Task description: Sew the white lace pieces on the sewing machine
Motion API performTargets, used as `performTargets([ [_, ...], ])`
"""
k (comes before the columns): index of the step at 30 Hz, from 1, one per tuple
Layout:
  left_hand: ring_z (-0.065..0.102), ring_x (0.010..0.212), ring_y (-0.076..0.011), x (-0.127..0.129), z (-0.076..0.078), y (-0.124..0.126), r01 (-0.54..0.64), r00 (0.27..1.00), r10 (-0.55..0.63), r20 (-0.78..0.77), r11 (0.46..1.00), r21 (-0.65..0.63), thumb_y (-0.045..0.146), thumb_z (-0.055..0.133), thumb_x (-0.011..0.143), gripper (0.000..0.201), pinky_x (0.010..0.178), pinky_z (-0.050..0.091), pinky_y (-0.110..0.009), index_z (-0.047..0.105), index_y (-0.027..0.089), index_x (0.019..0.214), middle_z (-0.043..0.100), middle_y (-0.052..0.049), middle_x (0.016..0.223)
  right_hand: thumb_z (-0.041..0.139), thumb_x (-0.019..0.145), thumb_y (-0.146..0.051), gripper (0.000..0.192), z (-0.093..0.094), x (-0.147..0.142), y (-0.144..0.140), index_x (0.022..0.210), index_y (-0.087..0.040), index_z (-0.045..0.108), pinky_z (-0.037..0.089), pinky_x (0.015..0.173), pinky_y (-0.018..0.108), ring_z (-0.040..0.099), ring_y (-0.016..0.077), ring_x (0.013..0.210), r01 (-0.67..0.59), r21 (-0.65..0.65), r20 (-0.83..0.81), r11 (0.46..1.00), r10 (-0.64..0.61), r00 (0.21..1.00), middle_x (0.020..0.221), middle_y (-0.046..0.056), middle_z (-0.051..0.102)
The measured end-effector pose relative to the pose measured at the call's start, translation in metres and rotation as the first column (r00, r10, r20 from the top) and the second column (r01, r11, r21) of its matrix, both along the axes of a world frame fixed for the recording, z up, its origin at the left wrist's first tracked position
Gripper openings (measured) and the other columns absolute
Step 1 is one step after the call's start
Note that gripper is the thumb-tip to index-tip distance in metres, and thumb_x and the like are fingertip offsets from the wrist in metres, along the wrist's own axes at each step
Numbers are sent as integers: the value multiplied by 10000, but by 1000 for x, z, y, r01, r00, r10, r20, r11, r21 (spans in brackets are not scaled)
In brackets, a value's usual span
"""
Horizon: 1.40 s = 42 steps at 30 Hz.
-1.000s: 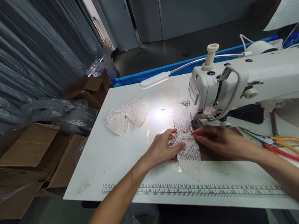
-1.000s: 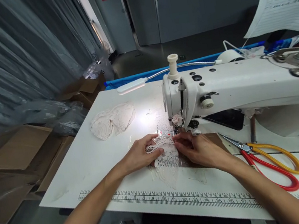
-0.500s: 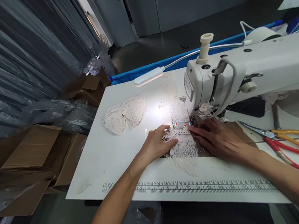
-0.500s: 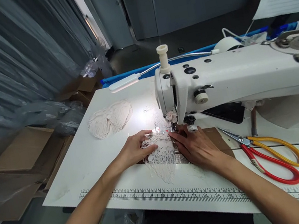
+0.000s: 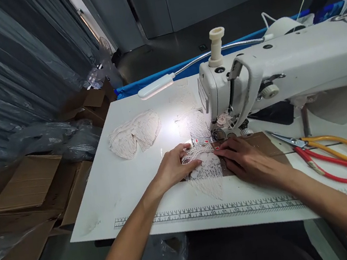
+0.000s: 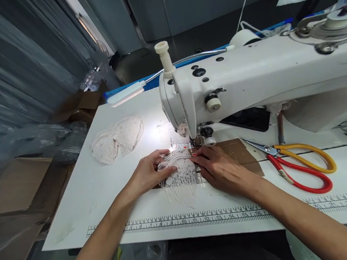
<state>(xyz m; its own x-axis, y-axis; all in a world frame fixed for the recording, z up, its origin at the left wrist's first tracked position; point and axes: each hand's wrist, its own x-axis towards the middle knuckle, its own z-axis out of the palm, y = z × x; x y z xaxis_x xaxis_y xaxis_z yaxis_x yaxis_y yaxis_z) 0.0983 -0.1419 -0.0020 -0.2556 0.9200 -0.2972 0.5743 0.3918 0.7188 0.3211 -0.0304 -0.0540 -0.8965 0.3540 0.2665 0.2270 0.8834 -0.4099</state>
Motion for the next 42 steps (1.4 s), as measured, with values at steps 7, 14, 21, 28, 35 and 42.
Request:
performTargets([
  [7,652,851,-238,2,-1,-1,-19,1000,20,-6,999,30,487,715,747,594,687,506,-304,580,194,1246,661,-79,940,462,901,-187,402,13,7,-7,1281,-255,571,491,932,473,517,248,1098,-61,-34,1,998,61,998,1158,104,567],
  [14,647,868,-234,2,2,-2,7,1000,-7,-9,1000,25,467,701,770,591,737,510,-329,569,195,1278,665,-85,984,467,896,-205,358,18,10,-9,1183,-301,658,490,889,482,514,259,1070,-96,-31,67,995,98,993,1122,98,556],
  [21,628,834,-206,-1,7,-3,48,997,-42,-61,994,100,489,716,754,500,742,501,-317,665,201,1159,684,-67,975,501,889,-228,362,8,13,-9,1203,-334,648,509,877,470,503,258,1077,-50,-21,49,999,51,997,1145,106,510],
  [28,590,655,-133,-5,1,-2,25,997,-14,-78,990,141,441,621,831,370,571,457,-238,684,194,1099,688,-35,868,515,878,-215,368,8,13,-9,1199,-330,655,514,878,474,503,263,1075,-53,-10,36,999,54,998,1142,104,528],
  [35,572,580,-109,-3,1,-2,2,1000,1,-28,991,132,348,622,814,345,531,448,-217,659,174,1110,685,-8,786,502,894,-214,325,12,10,-11,1154,-304,676,502,886,461,519,249,1055,-49,-34,17,998,49,999,1107,101,552],
  [42,586,659,-127,-5,-3,-2,54,977,-13,-213,980,189,353,590,857,322,572,463,-240,650,200,1134,654,-18,842,500,878,-182,342,17,8,-13,1137,-306,685,488,879,446,522,238,1029,-34,-43,8,998,35,999,1065,93,551],
])
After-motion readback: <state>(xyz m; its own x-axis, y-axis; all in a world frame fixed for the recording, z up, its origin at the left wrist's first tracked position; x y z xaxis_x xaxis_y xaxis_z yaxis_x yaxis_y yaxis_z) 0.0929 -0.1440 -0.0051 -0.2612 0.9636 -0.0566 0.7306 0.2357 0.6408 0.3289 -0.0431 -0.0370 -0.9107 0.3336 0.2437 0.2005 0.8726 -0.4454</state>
